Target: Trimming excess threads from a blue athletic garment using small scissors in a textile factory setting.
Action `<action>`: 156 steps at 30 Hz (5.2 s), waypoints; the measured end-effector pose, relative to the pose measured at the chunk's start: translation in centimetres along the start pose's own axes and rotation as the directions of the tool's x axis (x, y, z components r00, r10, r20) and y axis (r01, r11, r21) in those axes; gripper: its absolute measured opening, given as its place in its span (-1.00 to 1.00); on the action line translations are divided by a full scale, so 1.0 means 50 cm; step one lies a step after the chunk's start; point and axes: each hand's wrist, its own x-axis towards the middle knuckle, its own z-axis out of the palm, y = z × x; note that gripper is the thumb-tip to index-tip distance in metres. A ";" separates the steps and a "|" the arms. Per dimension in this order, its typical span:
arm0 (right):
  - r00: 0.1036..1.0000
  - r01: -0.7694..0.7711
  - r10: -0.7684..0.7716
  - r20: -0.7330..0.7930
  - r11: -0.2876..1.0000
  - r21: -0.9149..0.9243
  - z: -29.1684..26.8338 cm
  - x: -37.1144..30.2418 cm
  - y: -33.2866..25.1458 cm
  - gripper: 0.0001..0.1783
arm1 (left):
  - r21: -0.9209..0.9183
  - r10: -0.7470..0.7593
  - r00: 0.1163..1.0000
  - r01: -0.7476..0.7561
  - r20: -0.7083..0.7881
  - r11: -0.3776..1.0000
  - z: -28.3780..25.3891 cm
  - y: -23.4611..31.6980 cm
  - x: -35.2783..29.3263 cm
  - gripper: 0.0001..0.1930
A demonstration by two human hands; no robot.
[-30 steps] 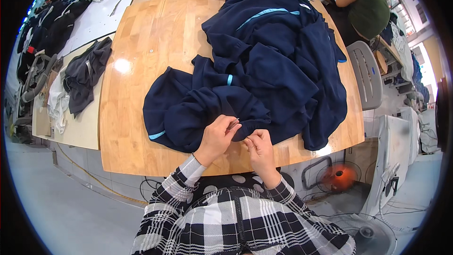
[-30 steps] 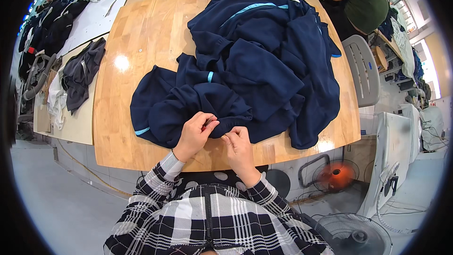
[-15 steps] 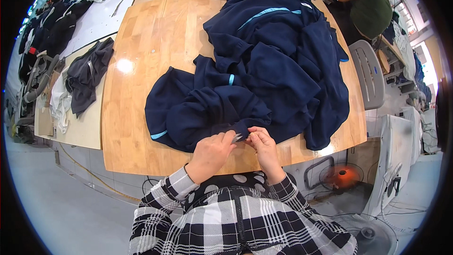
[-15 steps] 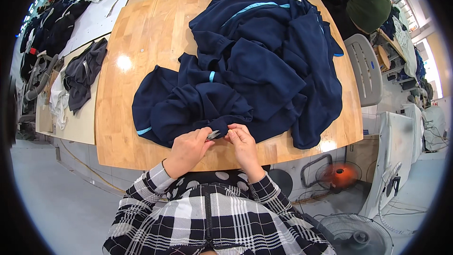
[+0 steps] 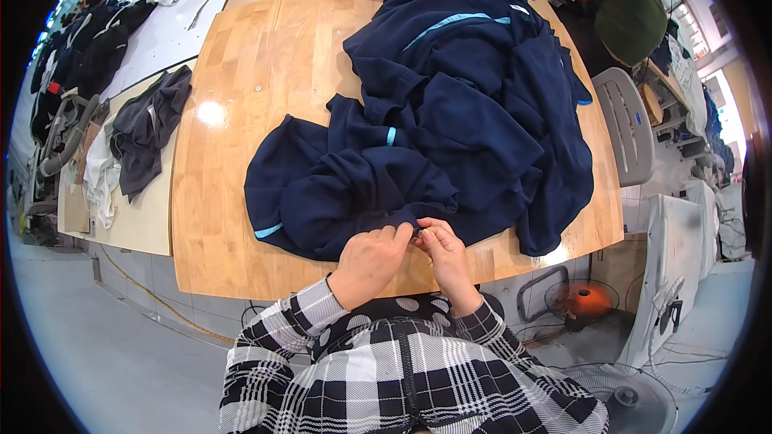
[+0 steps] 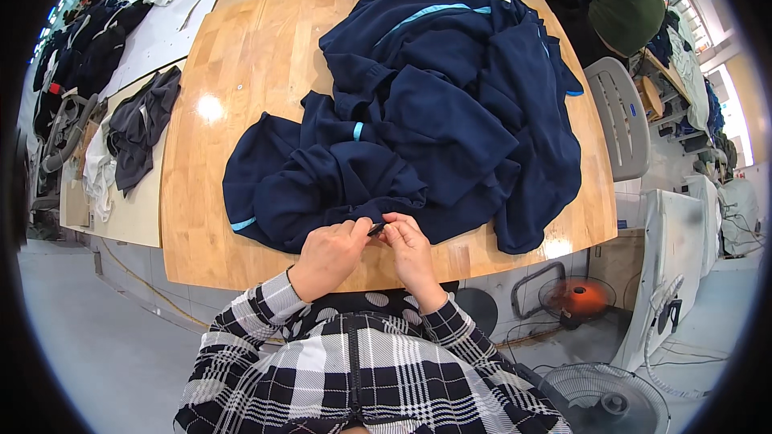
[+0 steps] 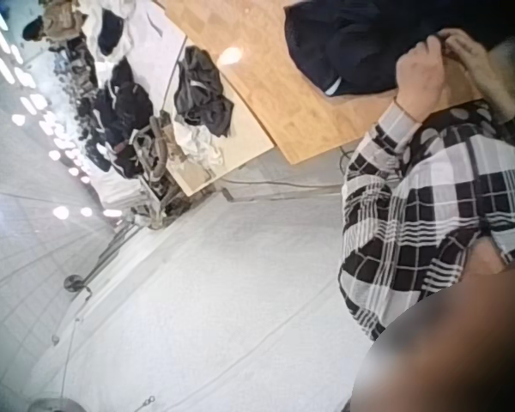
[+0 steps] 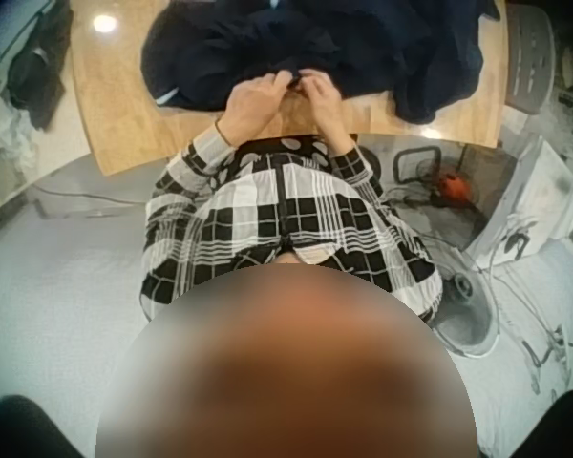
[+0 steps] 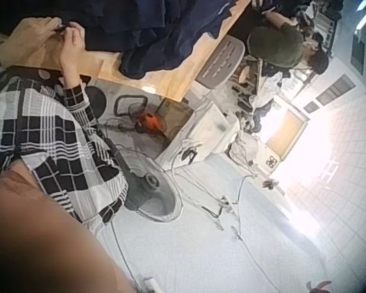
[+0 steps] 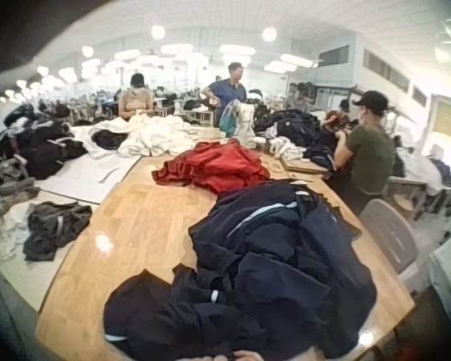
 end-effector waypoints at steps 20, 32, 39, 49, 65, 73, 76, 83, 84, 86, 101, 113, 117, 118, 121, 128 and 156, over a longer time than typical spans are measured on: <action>0.989 0.146 -0.146 0.011 0.971 -0.190 0.000 -0.002 0.001 -0.81 | -0.051 -0.055 0.986 0.064 0.158 0.997 -0.033 0.001 0.023 -0.71; 0.954 0.287 -0.299 0.028 0.880 -0.379 0.016 -0.016 -0.016 -0.90 | -0.071 -0.051 0.994 0.058 0.094 0.996 -0.040 -0.010 0.030 -0.75; 0.945 0.317 -0.325 0.036 0.882 -0.349 0.008 -0.015 -0.005 -0.91 | -0.088 -0.067 0.992 0.077 0.110 0.993 -0.034 -0.014 0.033 -0.70; 0.910 0.396 -0.407 0.080 0.795 -0.459 0.022 -0.019 -0.015 -0.93 | -0.054 0.001 0.998 0.002 0.064 0.999 -0.034 -0.006 0.032 -0.73; 0.925 0.369 -0.376 0.061 0.845 -0.387 0.016 -0.020 -0.015 -0.88 | -0.041 0.004 0.997 -0.001 0.080 0.999 -0.030 0.002 0.028 -0.73; 0.975 0.221 -0.221 0.015 0.969 -0.109 -0.005 -0.010 0.006 -0.81 | -0.486 -0.311 0.943 0.218 -0.118 0.846 -0.030 -0.032 0.026 -0.56; 0.980 0.200 -0.200 0.011 0.979 -0.029 -0.005 -0.009 0.012 -0.79 | -0.744 -0.374 0.924 0.307 0.082 0.594 -0.002 -0.033 0.030 -0.52; 0.999 0.030 -0.044 0.024 0.912 0.410 0.005 -0.011 -0.005 -0.79 | -0.867 -0.415 0.886 0.361 0.206 0.342 0.038 -0.064 0.028 -0.63; 0.999 -0.038 0.028 0.028 0.878 0.477 0.006 -0.010 -0.008 -0.79 | -0.825 -0.443 0.887 0.344 0.130 0.448 0.031 -0.056 0.027 -0.66; 0.999 -0.045 0.024 0.048 0.853 0.520 0.002 -0.008 -0.007 -0.79 | -0.703 -0.442 0.896 0.289 -0.040 0.650 0.005 -0.040 0.020 -0.65; 0.995 -0.093 0.094 0.026 0.825 0.558 0.013 -0.012 -0.020 -0.78 | -0.206 -0.106 0.990 0.085 -0.095 0.975 -0.002 0.001 -0.015 -0.71; 0.996 -0.065 0.019 0.084 0.802 0.594 0.005 -0.021 -0.024 -0.78 | -0.823 -0.453 0.887 0.322 0.089 0.468 0.007 -0.035 0.017 -0.52; 0.967 -0.208 0.178 0.183 0.966 0.156 -0.069 -0.062 -0.048 -0.76 | -0.903 -0.371 0.896 0.348 0.243 0.250 0.053 -0.068 0.022 -0.58; 0.916 -0.174 0.259 0.305 0.944 -0.280 -0.116 -0.080 -0.078 -0.79 | -0.889 -0.382 0.874 0.402 0.300 0.220 0.029 -0.066 0.020 -0.67; 0.864 -0.086 0.372 0.338 0.773 -0.629 -0.156 -0.111 -0.116 -0.82 | -0.855 -0.289 0.824 0.518 0.488 0.032 0.002 -0.066 0.021 -0.74; 0.927 -0.324 0.328 0.180 0.945 -0.050 -0.102 -0.115 -0.111 -0.82 | -0.907 -0.280 0.865 0.416 0.417 -0.064 -0.005 -0.059 0.020 -0.85; 0.963 0.145 -0.113 -0.244 0.982 0.117 0.086 -0.037 0.001 -0.72 | -0.630 -0.457 0.885 0.304 -0.092 0.715 0.018 -0.009 0.001 -0.86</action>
